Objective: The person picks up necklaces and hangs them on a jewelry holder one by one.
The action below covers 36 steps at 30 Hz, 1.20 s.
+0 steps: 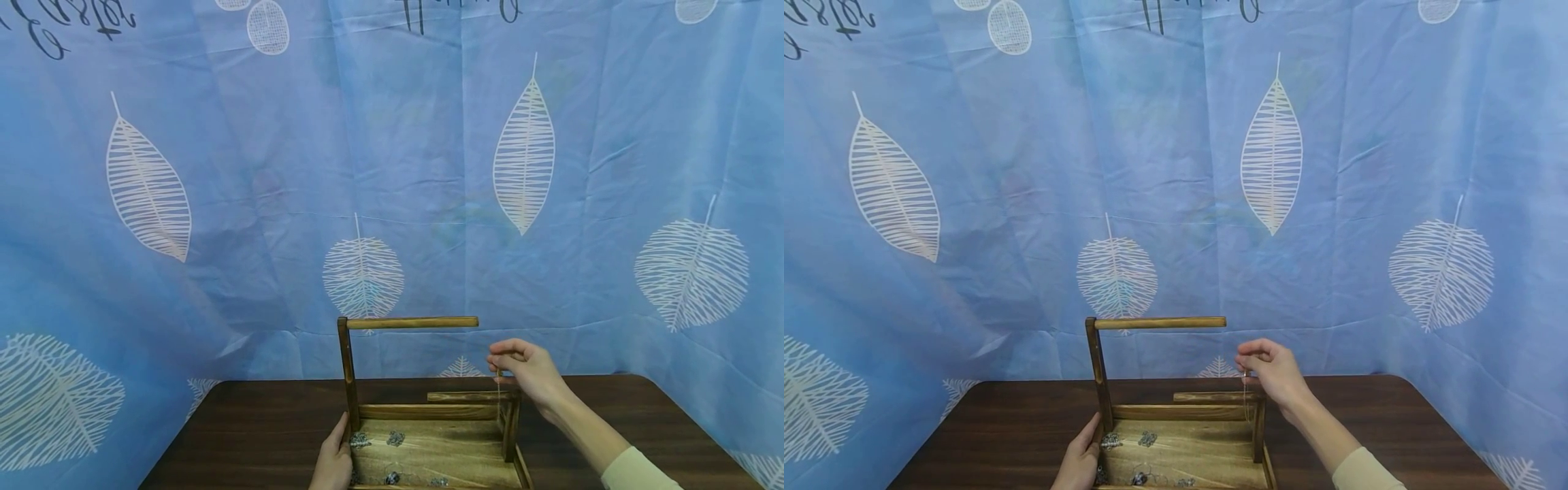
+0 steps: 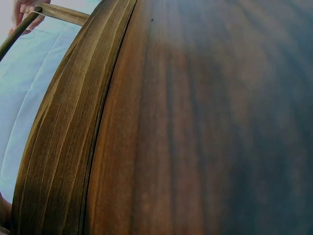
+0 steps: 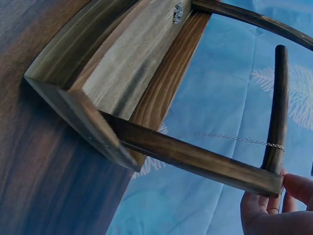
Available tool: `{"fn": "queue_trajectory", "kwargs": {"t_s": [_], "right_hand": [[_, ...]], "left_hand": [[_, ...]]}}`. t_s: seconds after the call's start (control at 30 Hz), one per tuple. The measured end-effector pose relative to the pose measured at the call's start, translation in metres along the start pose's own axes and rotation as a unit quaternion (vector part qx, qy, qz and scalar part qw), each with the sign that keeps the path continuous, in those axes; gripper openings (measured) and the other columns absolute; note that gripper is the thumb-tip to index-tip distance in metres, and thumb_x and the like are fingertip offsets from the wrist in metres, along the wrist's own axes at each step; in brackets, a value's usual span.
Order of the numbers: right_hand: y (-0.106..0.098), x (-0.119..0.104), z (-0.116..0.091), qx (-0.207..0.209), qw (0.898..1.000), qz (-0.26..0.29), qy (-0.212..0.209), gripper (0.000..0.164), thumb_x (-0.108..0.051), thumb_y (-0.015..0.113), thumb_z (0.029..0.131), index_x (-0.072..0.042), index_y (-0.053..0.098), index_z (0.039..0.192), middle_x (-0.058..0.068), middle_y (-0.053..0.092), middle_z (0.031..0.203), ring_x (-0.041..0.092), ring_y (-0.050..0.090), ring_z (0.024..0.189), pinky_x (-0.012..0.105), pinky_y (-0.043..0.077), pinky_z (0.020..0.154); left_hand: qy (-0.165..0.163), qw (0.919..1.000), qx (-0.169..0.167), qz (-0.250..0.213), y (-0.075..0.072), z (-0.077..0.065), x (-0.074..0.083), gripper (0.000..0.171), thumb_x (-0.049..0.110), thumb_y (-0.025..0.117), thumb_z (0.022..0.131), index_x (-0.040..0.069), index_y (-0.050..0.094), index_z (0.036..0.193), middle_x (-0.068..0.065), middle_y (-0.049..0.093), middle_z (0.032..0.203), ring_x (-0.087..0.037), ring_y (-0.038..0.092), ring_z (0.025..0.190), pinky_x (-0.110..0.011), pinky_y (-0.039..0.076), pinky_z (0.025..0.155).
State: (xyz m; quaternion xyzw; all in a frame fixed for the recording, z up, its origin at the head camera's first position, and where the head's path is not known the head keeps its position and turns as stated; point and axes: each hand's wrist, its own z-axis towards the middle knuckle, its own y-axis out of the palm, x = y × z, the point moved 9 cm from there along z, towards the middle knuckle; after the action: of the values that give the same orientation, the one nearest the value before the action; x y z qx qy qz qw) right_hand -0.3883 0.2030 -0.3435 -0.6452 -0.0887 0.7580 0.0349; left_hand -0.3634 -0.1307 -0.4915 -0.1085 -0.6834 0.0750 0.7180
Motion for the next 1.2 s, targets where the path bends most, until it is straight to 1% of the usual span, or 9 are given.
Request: {"fn": "queue_trajectory", "kwargs": {"t_s": [0.2, 0.37, 0.5, 0.6, 0.73, 0.9, 1.1, 1.2], "right_hand": [[-0.001, 0.008, 0.001, -0.010, 1.000, -0.005, 0.003, 0.027, -0.008, 0.059, 0.101, 0.007, 0.060, 0.123, 0.010, 0.072, 0.102, 0.022, 0.067, 0.090, 0.037, 0.058, 0.076], [-0.001, 0.016, 0.001, -0.007, 1.000, -0.013, 0.019, 0.028, -0.011, 0.063, 0.099, 0.005, 0.061, 0.123, 0.009, 0.073, 0.102, 0.022, 0.068, 0.090, 0.036, 0.057, 0.076], [0.000, 0.022, 0.000, -0.003, 0.999, -0.030, 0.030, 0.029, -0.014, 0.065, 0.098, 0.003, 0.063, 0.122, 0.008, 0.074, 0.102, 0.026, 0.067, 0.095, 0.036, 0.056, 0.077], [0.001, 0.026, -0.002, -0.007, 0.998, -0.043, 0.034, 0.030, -0.015, 0.065, 0.098, 0.002, 0.063, 0.123, 0.008, 0.074, 0.105, 0.030, 0.066, 0.103, 0.041, 0.054, 0.087], [0.001, 0.032, -0.003, -0.017, 0.998, -0.052, 0.036, 0.031, -0.017, 0.064, 0.099, 0.002, 0.063, 0.124, 0.009, 0.073, 0.109, 0.031, 0.065, 0.111, 0.052, 0.047, 0.100], [0.000, 0.040, -0.002, -0.024, 0.998, -0.045, 0.046, 0.032, -0.018, 0.064, 0.099, 0.002, 0.063, 0.124, 0.010, 0.073, 0.112, 0.032, 0.063, 0.113, 0.057, 0.043, 0.103], [-0.004, 0.050, 0.000, -0.031, 0.996, -0.034, 0.076, 0.035, -0.026, 0.064, 0.099, -0.003, 0.064, 0.126, 0.006, 0.072, 0.116, 0.032, 0.056, 0.122, 0.066, 0.035, 0.105], [-0.005, 0.056, 0.000, -0.039, 0.995, -0.007, 0.090, 0.035, -0.026, 0.064, 0.099, -0.003, 0.064, 0.126, 0.006, 0.071, 0.118, 0.034, 0.052, 0.127, 0.066, 0.033, 0.108]], "left_hand": [[-0.008, 0.9999, -0.005, -0.008, 0.001, 0.001, -0.001, 0.059, -0.015, 0.029, 0.094, -0.019, 0.014, 0.151, -0.046, 0.012, 0.152, -0.062, 0.012, 0.138, -0.071, 0.022, 0.109], [-0.018, 0.9998, -0.006, -0.011, 0.001, 0.001, -0.002, 0.059, -0.015, 0.029, 0.095, -0.018, 0.013, 0.152, -0.045, 0.011, 0.153, -0.062, 0.012, 0.139, -0.071, 0.022, 0.109], [-0.019, 0.9998, -0.005, -0.008, 0.001, 0.000, -0.001, 0.058, -0.015, 0.029, 0.096, -0.018, 0.014, 0.152, -0.045, 0.012, 0.153, -0.062, 0.013, 0.139, -0.071, 0.023, 0.109], [-0.018, 0.9998, -0.003, -0.007, 0.001, -0.001, -0.001, 0.058, -0.015, 0.029, 0.096, -0.018, 0.014, 0.152, -0.045, 0.012, 0.152, -0.062, 0.013, 0.139, -0.071, 0.023, 0.109], [-0.019, 0.9998, 0.000, -0.007, 0.000, -0.002, -0.001, 0.058, -0.014, 0.028, 0.096, -0.018, 0.014, 0.152, -0.046, 0.012, 0.152, -0.062, 0.013, 0.139, -0.071, 0.023, 0.109], [-0.022, 0.9997, 0.001, -0.007, 0.000, -0.002, 0.000, 0.059, -0.014, 0.028, 0.096, -0.017, 0.014, 0.153, -0.045, 0.012, 0.153, -0.061, 0.012, 0.139, -0.071, 0.023, 0.109], [-0.021, 0.9997, 0.002, -0.009, 0.000, -0.001, 0.000, 0.058, -0.014, 0.028, 0.096, -0.017, 0.014, 0.153, -0.045, 0.012, 0.152, -0.062, 0.012, 0.139, -0.071, 0.024, 0.108], [-0.020, 0.9997, 0.002, -0.009, 0.000, -0.001, -0.001, 0.058, -0.014, 0.028, 0.096, -0.018, 0.014, 0.152, -0.046, 0.012, 0.152, -0.062, 0.013, 0.138, -0.071, 0.024, 0.108]]}}
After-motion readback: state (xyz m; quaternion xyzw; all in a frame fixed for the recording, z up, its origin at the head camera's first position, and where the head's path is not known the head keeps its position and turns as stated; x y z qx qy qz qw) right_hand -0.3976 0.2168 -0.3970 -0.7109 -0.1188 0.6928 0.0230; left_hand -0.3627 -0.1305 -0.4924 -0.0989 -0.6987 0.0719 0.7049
